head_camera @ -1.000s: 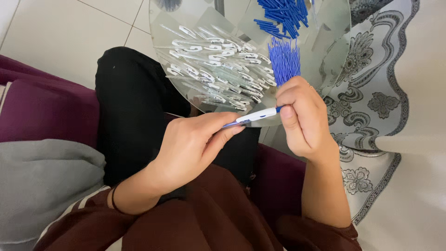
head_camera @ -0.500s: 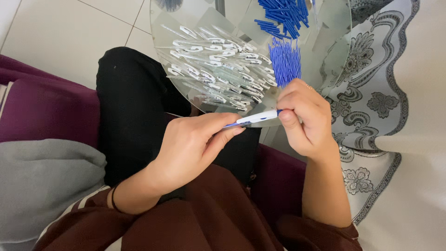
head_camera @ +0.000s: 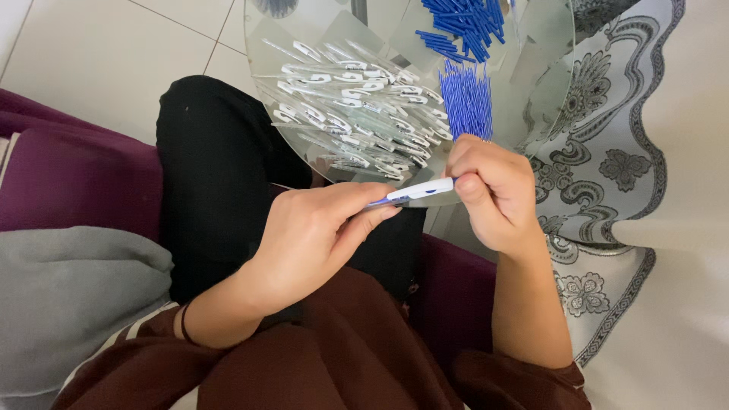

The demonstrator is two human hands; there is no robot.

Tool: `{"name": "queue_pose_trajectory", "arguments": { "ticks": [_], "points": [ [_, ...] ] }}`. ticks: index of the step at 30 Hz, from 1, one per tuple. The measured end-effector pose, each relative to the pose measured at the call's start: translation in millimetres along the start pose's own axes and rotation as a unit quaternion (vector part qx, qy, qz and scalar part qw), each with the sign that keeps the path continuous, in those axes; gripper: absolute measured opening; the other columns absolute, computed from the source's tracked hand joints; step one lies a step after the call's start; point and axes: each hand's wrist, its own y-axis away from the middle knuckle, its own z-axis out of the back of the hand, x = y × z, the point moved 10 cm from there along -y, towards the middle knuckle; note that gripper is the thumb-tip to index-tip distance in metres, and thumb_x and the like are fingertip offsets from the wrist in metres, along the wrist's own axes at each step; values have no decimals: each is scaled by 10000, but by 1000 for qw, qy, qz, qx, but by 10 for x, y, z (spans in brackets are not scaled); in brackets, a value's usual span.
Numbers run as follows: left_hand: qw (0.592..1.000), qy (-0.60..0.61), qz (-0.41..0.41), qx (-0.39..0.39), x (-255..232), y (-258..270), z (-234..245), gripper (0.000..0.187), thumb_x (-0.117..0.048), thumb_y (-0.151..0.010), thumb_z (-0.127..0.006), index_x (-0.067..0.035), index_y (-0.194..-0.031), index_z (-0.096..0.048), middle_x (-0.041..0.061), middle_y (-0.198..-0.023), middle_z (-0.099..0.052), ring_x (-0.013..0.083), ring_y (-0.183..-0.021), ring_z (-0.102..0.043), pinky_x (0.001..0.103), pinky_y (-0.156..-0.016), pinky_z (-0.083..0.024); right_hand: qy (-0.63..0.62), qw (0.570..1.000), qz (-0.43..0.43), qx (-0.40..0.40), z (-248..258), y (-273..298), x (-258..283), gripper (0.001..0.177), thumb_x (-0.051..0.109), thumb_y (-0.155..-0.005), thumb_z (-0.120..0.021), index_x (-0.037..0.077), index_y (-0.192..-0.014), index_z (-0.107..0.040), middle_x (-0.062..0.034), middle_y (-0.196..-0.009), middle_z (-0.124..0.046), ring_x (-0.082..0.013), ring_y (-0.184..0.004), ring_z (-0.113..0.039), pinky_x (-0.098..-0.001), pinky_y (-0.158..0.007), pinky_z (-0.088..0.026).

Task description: The person assembles multiple pens by hand, inserting blue ink cartridges into white pen barrels and placing the finished items into a container.

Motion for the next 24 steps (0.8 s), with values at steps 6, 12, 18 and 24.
{"name": "queue_pose_trajectory", "arguments": {
  "ticks": [6,12,18,24],
  "points": [
    [1000,-2,-8,-3,-3,1,-8,135,-250,-1038,-634,-172,-1129,-697,-32,-732,-609,177,-571,-542,335,-520,-382,-13,1000,1,-6,18,-4,15,455,277,-1096,-396,11,-728,-426,-88,-657,-411,-246,-603,-394,-361,-626,-345],
    [1000,7,-5,-1,-26,-20,29,139,-249,-1044,-620,-174,-1122,-706,-48,-689,-573,144,-530,-486,308,-489,-346,28,1000,-8,-1,43,33,2,414,252,-1115,-357,22,-792,-476,-85,-732,-468,-235,-662,-445,-342,-641,-367],
    [1000,-4,3,1,12,-10,23,145,-279,-1045,-607,-185,-1106,-699,-44,-707,-594,165,-549,-529,327,-496,-366,70,997,3,13,48,9,49,340,218,-1114,-355,-2,-904,-507,-104,-822,-514,-276,-767,-504,-378,-741,-421],
    [1000,0,1,0,3,5,14,111,-258,-1052,-604,-175,-1048,-678,-41,-660,-523,159,-523,-458,323,-487,-329,88,996,14,28,10,-13,69,393,221,-1105,-371,-13,-825,-516,-110,-764,-506,-281,-709,-488,-378,-696,-403]
  ]
}}
